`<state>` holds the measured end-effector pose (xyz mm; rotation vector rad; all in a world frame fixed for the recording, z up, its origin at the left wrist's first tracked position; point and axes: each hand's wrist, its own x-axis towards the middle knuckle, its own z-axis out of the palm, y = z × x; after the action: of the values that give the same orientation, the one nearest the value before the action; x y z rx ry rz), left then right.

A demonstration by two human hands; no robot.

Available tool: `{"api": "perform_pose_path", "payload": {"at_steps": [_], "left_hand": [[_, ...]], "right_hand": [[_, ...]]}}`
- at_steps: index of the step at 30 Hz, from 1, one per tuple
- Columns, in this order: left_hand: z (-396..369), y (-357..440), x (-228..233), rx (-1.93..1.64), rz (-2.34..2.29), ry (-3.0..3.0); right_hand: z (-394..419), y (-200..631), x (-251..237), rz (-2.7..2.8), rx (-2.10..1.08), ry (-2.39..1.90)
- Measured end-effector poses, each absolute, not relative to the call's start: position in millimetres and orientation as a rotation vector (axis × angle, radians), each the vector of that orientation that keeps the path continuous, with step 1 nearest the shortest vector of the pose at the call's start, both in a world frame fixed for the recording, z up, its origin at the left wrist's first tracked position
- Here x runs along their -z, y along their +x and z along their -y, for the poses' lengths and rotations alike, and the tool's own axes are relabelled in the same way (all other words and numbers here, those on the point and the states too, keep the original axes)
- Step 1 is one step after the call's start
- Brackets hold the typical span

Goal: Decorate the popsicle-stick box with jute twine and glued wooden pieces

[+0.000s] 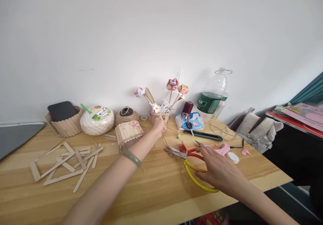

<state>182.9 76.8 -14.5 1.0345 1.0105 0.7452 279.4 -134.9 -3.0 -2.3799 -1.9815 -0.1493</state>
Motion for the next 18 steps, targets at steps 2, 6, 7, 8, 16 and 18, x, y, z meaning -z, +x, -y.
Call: {"api": "perform_pose_path", "payload": {"at_steps": [2,6,7,8,16,18], "left_hand": [[-73,183,18,-0.701,-1.014,1.118],[-47,169,29,-0.545,-0.911,1.324],[-38,165,31,-0.48,-0.845,1.38],[-30,161,33,-0.413,-0.77,1.432],[-22,143,35,-0.162,-0.398,1.745],[-29,137,37,-0.158,-0.404,1.848]], "right_hand": [[144,284,0,1.968,0.157,-2.407],[161,291,-8,1.931,0.05,-2.446],[165,292,-11,1.923,0.016,-2.441],[169,293,-13,1.913,-0.017,-2.434],[188,311,-22,1.868,-0.116,-2.404],[196,318,-21,1.806,-0.04,-2.394]]}}
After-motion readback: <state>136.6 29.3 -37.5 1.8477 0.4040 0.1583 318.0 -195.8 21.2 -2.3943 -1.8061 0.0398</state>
